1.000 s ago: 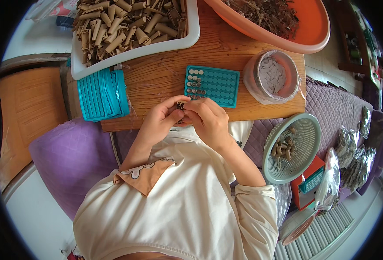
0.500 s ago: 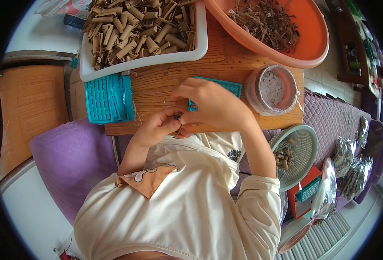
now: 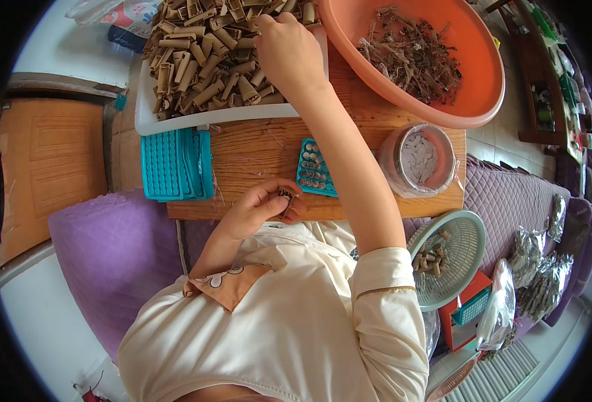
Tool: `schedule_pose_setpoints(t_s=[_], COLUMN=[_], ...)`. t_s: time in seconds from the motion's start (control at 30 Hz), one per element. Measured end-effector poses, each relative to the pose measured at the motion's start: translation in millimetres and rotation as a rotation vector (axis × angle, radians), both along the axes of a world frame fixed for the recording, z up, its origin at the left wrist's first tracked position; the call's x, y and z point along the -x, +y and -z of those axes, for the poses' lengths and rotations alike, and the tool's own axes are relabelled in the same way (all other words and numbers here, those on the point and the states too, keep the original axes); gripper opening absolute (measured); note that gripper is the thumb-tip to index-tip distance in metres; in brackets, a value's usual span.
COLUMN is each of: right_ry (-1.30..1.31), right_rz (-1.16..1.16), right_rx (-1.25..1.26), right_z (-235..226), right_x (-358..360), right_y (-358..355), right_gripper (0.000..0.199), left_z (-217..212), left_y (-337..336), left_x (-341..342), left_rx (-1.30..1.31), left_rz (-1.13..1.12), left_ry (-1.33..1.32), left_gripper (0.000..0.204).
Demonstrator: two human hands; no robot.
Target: The person assembles small plastic components into cardboard tubes by hand, working at an assembly table.
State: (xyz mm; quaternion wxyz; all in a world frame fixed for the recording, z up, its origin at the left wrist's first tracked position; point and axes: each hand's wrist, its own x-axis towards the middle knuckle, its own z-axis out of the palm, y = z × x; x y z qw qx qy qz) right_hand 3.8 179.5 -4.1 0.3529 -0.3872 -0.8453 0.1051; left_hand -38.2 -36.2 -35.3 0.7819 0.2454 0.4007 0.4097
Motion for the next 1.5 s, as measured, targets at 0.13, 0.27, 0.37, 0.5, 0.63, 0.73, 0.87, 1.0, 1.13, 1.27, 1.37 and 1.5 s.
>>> schedule_pose_setpoints(t_s=[0.13,0.27,0.37,0.5,0.63,0.73,0.87,1.0,1.13,1.27,1.37,1.5], right_ry=[-0.052,-0.106,-0.029,0.159,0.505,0.846,0.674,0.352,0.384,0.685,0.928,0.995], right_rz=[0.034,0.08,0.023,-0.116,-0.108,-0.28,-0.152,0.186,0.283,0.207,0.084,0.061], right_rx=[-0.028,0.019,-0.322,0.132,0.588,0.826,0.843,0.456,0.483,0.717,0.802,0.89], right_z=[-19,-28,-25,-41,-24,-18,-6,14,8,11,10,9], right_x=[16,18,15,7,-21,-49,-79,-98,-99,-113,-119,-114], right_y=[2,10,14,16,7,-18,-46,-65,-82,-112,-140,-164], right_gripper=[0.023,0.021,0.014,0.013,0.024,0.023,0.024,0.026,0.025,0.02,0.015,0.017], left_z=[-1,-3,-2,-4,-4,-7,-6,-11,-14,-21,-27,-22], left_y=[1,2,1,-2,-2,4,12,22,25,27,26,27], left_x=[-1,-5,-5,-4,-3,-4,-9,-14,-21,-26,-33,-43], left_rx=[-0.016,-0.03,-0.069,-0.022,-0.036,-0.052,-0.079,-0.072,-0.127,-0.177,-0.248,-0.384], left_rz=[0.017,0.053,0.069,0.045,-0.124,-0.21,-0.337,-0.394,-0.441,-0.54,-0.596,-0.645], left_ry=[0.02,0.033,0.025,0.039,-0.05,-0.06,-0.023,-0.064,-0.088,-0.247,-0.182,-0.126], left_gripper=[0.022,0.023,0.023,0.024,0.027,0.029,0.035,0.035,0.037,0.035,0.032,0.032])
